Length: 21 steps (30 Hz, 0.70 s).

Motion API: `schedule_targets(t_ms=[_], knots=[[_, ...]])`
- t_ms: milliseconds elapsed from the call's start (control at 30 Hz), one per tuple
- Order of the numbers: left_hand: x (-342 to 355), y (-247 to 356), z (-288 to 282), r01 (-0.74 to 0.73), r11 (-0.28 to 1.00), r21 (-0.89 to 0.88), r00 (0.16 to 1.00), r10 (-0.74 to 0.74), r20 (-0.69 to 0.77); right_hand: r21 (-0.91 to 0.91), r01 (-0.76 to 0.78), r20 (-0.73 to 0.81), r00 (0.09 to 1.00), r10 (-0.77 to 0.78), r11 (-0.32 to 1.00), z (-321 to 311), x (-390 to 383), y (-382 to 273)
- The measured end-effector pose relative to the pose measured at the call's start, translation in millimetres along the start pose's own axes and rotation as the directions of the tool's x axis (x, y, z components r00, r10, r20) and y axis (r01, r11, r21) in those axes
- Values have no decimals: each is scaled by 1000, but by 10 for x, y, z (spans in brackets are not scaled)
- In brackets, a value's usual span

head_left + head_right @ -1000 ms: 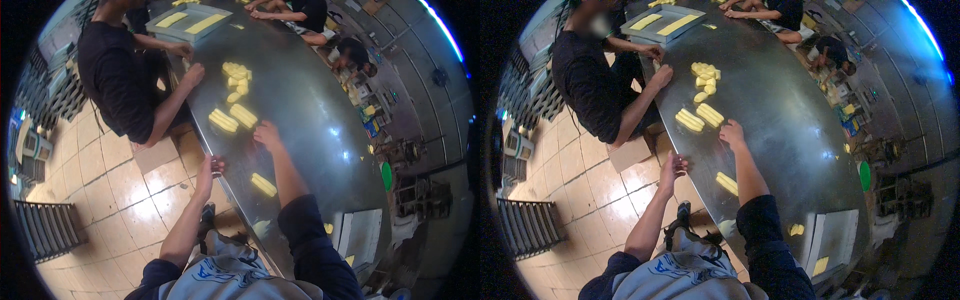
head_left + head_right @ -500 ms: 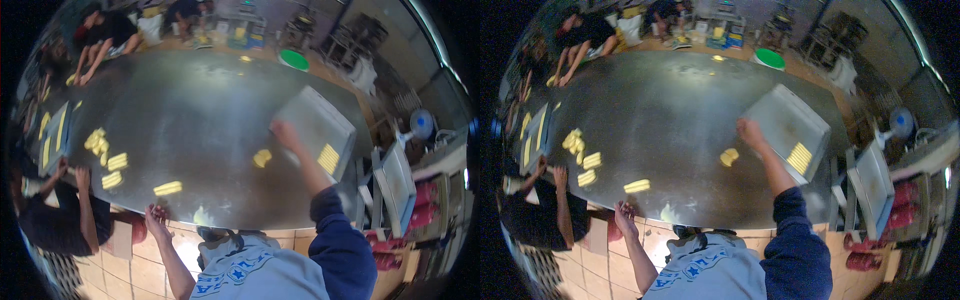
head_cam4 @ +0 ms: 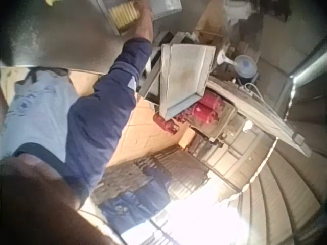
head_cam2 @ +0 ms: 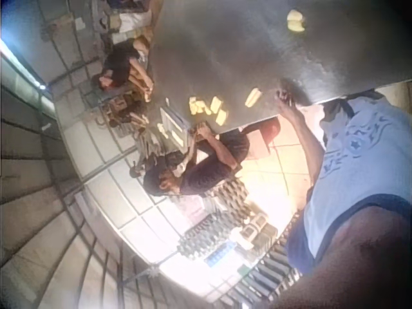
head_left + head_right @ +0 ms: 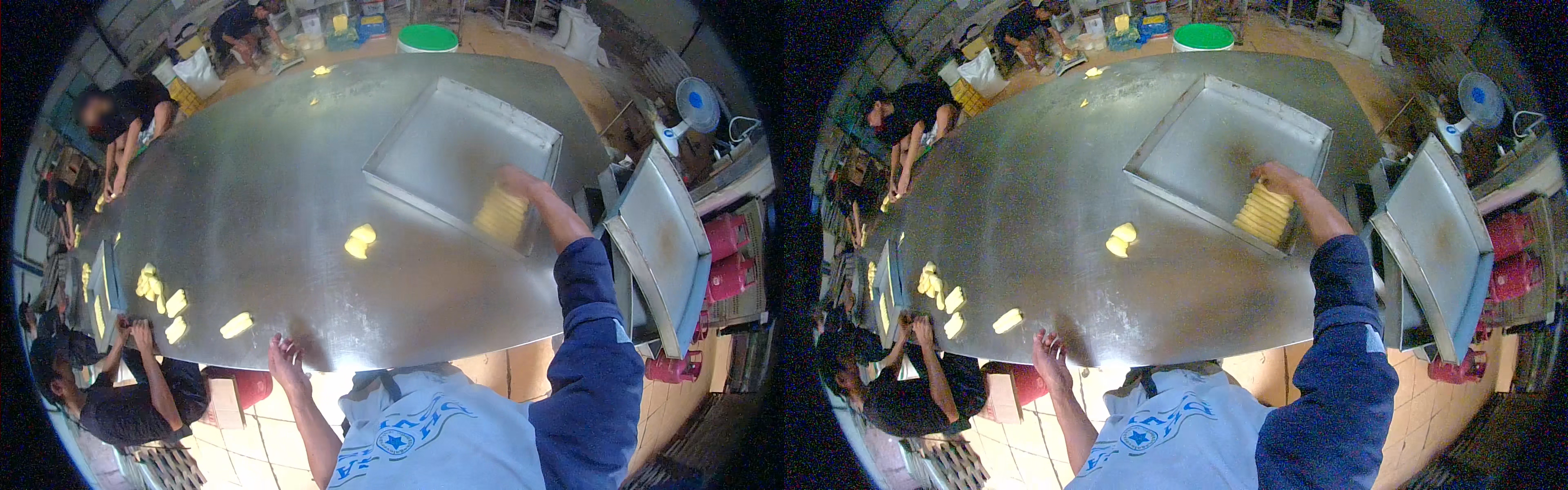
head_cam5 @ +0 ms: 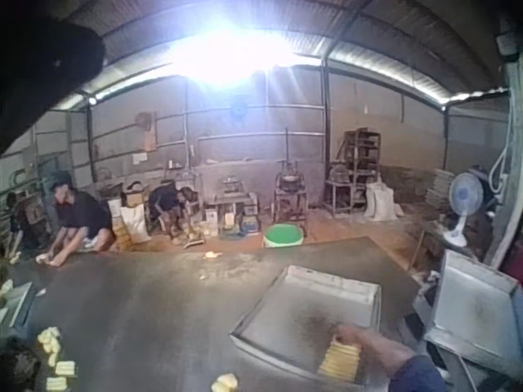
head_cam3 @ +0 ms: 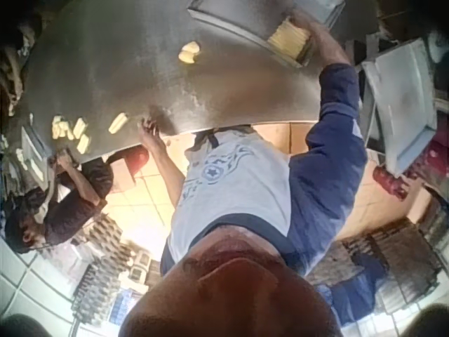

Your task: The person shapes pieces of dough into elongated rolls by hand, places them into a metal baking tray, sets the tray aside, and rolls additional dough pieces on the metal table.

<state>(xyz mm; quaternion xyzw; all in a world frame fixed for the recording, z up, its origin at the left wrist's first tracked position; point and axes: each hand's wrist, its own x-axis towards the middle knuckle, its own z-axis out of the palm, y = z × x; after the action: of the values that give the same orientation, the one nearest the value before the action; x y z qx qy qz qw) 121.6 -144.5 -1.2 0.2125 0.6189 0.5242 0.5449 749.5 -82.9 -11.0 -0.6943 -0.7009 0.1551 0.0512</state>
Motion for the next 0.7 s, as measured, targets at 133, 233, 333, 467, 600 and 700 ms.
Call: schedule_targets(t_ms=[133, 233, 333, 467, 600, 700], knots=[[-127, -36, 30, -44, 999, 2, 999, 44, -17, -65, 111, 128, 986, -102, 992, 46, 209, 38], [-182, -35, 57, -62, 998, 5, 998, 62, -29, -151, 105, 303, 952, -55, 983, 70, 325, 102], [-205, -28, 107, -71, 997, 16, 997, 72, -31, -211, 100, 413, 911, -4, 972, 99, 339, 225], [-216, -39, 158, -51, 999, 8, 997, 52, -65, -102, 251, 282, 935, -214, 963, 72, 248, 362], [-208, -74, 141, -56, 998, 14, 997, 57, -45, -271, 88, 267, 964, -14, 959, -136, 99, 291], [-157, -92, 110, -44, 999, -13, 998, 43, -40, -131, 19, 96, 995, -6, 991, -430, -102, 141]])
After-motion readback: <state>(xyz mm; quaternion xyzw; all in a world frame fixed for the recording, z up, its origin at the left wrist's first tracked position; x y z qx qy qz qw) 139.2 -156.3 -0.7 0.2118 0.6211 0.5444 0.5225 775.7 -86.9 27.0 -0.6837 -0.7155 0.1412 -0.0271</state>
